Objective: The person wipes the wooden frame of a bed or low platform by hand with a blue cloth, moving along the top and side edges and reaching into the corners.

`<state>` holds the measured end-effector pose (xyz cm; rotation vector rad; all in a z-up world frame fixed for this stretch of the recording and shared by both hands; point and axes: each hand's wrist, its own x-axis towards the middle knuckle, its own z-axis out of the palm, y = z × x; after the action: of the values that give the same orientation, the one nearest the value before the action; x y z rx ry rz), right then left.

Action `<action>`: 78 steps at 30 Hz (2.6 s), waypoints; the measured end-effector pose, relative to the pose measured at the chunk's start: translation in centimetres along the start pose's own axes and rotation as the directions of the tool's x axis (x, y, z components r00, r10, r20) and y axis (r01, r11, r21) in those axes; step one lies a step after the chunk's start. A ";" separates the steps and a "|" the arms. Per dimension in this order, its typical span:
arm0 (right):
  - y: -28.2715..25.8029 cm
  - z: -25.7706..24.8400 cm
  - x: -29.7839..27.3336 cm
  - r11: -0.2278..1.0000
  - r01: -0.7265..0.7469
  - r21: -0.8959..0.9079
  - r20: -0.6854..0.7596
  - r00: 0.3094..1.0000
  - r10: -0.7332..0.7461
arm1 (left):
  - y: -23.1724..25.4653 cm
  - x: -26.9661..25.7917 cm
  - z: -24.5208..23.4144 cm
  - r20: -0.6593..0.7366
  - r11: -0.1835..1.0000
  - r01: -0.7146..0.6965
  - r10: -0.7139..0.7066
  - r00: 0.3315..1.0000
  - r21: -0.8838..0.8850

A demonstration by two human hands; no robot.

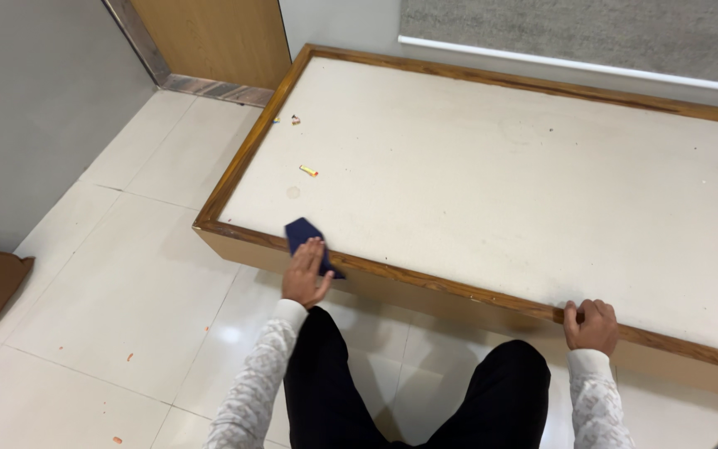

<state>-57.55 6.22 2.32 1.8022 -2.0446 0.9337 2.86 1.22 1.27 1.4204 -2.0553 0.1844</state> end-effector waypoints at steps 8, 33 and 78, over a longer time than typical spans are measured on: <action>0.6 0.3 0.1 0.999 0.036 0.010 0.000 0.999 -0.036 | 9.9 1.6 3.9 0.019 0.969 -0.169 0.175 0.984 -0.183; 7.4 2.0 -0.8 0.974 0.223 -0.027 0.173 0.961 -0.215 | -0.8 1.4 3.4 -0.044 0.958 -0.242 0.238 0.970 -0.154; 2.6 1.5 -6.1 0.944 0.257 -0.205 -0.011 0.964 -0.265 | 3.8 0.4 4.9 -0.003 0.959 -0.272 0.273 0.962 -0.083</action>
<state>-58.47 10.14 -3.12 1.8687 -1.7498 0.6553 -2.61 0.29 -1.53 1.0858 -2.2341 0.2042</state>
